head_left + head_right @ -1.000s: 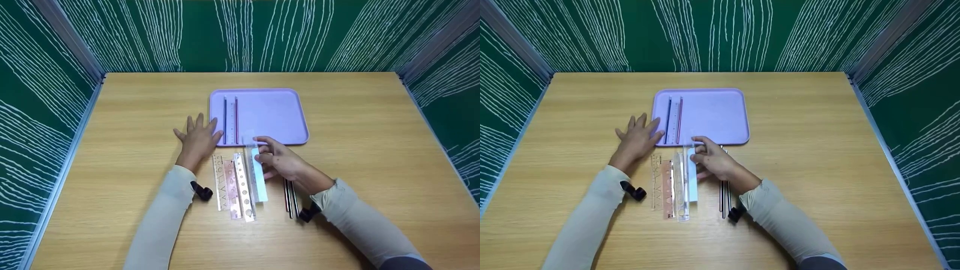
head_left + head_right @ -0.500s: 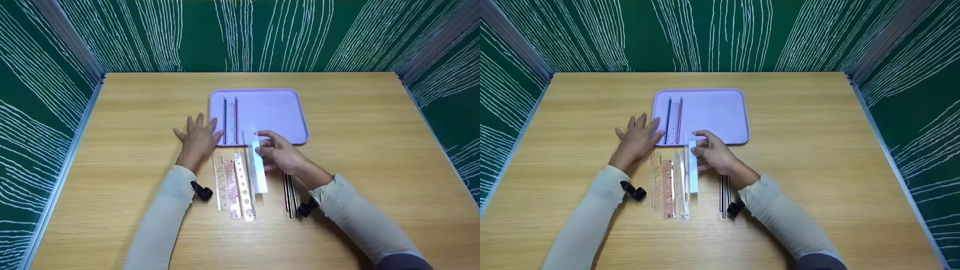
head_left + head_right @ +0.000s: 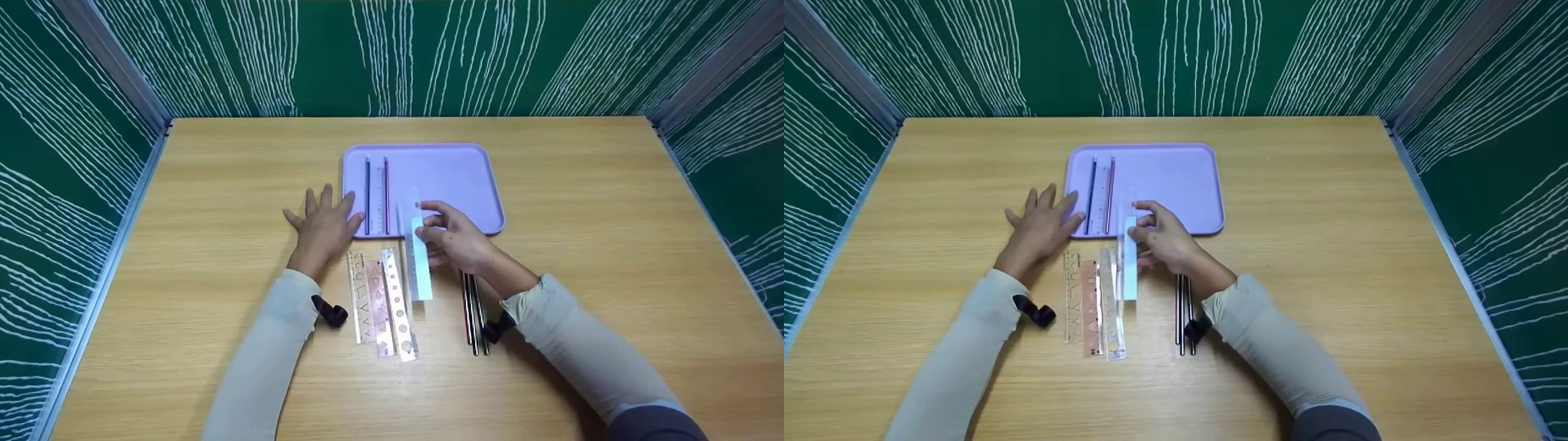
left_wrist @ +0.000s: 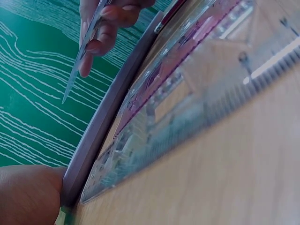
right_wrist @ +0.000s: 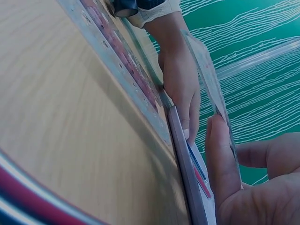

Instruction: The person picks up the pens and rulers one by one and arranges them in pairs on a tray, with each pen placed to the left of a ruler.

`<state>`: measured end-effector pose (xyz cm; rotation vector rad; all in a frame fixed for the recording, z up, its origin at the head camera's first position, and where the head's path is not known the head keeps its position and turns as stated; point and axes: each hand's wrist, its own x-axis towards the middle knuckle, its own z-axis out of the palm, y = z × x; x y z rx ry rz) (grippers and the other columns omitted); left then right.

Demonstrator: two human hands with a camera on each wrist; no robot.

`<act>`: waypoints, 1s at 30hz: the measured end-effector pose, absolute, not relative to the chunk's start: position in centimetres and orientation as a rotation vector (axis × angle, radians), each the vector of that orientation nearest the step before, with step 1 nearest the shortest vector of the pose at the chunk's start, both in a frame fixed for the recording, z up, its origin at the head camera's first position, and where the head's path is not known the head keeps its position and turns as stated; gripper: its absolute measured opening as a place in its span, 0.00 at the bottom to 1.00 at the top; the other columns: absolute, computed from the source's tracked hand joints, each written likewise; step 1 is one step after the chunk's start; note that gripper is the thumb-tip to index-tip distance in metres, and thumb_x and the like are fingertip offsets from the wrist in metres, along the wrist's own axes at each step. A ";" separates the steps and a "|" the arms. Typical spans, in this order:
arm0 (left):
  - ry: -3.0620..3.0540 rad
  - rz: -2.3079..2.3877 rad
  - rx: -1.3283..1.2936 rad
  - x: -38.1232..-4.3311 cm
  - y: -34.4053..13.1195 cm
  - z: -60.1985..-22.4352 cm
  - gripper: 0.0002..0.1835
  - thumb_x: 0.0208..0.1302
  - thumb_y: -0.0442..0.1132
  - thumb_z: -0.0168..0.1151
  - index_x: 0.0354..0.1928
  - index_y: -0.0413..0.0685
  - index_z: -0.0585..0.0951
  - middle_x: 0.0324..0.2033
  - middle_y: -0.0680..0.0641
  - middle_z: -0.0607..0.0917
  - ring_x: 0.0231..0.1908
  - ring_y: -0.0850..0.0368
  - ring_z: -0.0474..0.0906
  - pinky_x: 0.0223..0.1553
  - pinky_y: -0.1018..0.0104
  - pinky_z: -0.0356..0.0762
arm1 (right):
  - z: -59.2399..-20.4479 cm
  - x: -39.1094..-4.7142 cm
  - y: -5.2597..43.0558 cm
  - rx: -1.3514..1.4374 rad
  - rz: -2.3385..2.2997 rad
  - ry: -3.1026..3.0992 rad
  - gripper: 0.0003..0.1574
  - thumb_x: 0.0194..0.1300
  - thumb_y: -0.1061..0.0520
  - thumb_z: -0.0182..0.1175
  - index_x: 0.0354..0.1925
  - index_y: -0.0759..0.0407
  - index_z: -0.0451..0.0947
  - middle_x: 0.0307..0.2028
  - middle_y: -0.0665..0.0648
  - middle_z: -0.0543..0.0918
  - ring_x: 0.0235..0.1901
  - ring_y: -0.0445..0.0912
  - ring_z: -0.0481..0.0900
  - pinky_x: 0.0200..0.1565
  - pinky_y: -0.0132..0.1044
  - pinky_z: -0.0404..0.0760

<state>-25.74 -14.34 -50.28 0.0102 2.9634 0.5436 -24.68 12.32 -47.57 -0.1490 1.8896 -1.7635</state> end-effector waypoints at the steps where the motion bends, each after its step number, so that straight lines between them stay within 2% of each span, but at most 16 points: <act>1: 2.964 0.544 0.007 -25.7 -14.4 -50.3 0.34 0.76 0.67 0.42 0.79 0.70 0.59 0.82 0.41 0.46 0.80 0.29 0.31 0.61 0.11 0.24 | -47.5 -24.8 12.3 -0.156 -1.763 1.888 0.39 0.74 0.62 0.57 0.77 0.53 0.56 0.50 0.57 0.72 0.31 0.49 0.84 0.31 0.46 0.90; 6: 2.964 0.547 0.002 -25.8 -14.4 -50.3 0.34 0.76 0.67 0.42 0.79 0.70 0.59 0.82 0.41 0.46 0.80 0.30 0.31 0.61 0.12 0.23 | -47.5 -25.4 12.1 -0.161 -1.764 1.893 0.39 0.74 0.62 0.56 0.77 0.54 0.55 0.51 0.58 0.72 0.31 0.51 0.85 0.32 0.47 0.90; 13: 2.970 0.539 0.024 -25.7 -14.4 -50.1 0.34 0.76 0.67 0.41 0.80 0.69 0.59 0.82 0.41 0.47 0.79 0.28 0.32 0.61 0.11 0.26 | -47.6 -26.2 11.9 -0.157 -1.761 1.948 0.39 0.73 0.61 0.57 0.77 0.55 0.56 0.51 0.57 0.70 0.29 0.49 0.82 0.31 0.45 0.90; 22: 2.954 0.545 0.013 -25.7 -14.4 -50.2 0.34 0.76 0.67 0.42 0.80 0.69 0.59 0.82 0.41 0.46 0.79 0.29 0.31 0.61 0.11 0.24 | -47.7 -27.3 11.5 -0.132 -1.803 1.937 0.36 0.73 0.62 0.58 0.74 0.60 0.57 0.49 0.57 0.73 0.28 0.49 0.83 0.28 0.42 0.88; 30: 2.953 0.547 -0.003 -25.8 -14.3 -50.3 0.34 0.76 0.68 0.42 0.79 0.70 0.59 0.82 0.41 0.46 0.80 0.30 0.31 0.62 0.12 0.23 | -47.7 -28.3 11.2 -0.104 -1.802 1.960 0.36 0.73 0.61 0.59 0.73 0.57 0.59 0.48 0.57 0.74 0.29 0.48 0.83 0.29 0.42 0.89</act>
